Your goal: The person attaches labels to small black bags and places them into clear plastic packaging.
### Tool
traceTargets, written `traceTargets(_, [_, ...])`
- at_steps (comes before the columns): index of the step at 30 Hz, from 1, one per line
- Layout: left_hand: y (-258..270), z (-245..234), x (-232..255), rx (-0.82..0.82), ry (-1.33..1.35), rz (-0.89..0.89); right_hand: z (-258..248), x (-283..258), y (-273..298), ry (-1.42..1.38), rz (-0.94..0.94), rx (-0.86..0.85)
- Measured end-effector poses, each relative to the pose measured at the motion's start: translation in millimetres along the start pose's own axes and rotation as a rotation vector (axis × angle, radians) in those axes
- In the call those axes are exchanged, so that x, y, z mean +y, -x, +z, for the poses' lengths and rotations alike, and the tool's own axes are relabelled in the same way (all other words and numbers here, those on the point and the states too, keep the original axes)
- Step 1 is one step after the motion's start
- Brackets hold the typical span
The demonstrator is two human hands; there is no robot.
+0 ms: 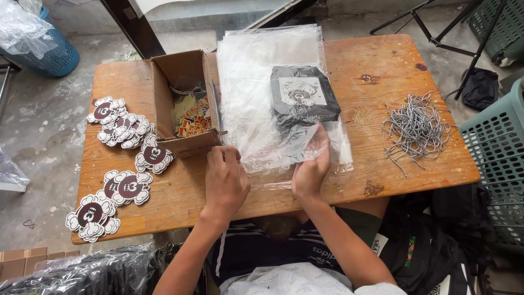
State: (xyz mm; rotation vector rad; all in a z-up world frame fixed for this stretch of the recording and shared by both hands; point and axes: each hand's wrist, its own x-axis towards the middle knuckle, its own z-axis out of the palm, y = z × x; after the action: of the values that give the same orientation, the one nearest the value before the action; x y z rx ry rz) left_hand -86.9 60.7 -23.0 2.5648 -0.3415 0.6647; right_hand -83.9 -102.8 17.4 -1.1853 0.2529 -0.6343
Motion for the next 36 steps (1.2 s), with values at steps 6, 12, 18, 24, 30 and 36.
traceTargets(6, [19,8,-8,-0.111,-0.230,0.060,-60,-2,42,-0.058,0.245,-0.099])
traceTargets(12, [-3,-56,7,-0.783,-0.319,-0.082,-124,-32,56,0.347,0.031,-0.154])
traceTargets(18, [-37,-7,21,-0.272,0.042,0.356,-108,-12,-86,0.950,-0.755,-0.587])
traceTargets(24, [-33,1,8,-0.673,-0.121,0.312,-102,-19,-109,1.554,-0.473,-1.103])
traceTargets(30, [-33,-7,-2,-0.712,0.017,0.264,-95,-13,-120,1.887,-0.394,-1.200])
traceTargets(36, [-10,-18,-11,-0.215,0.198,0.329,-75,5,-159,2.187,-0.458,-1.311])
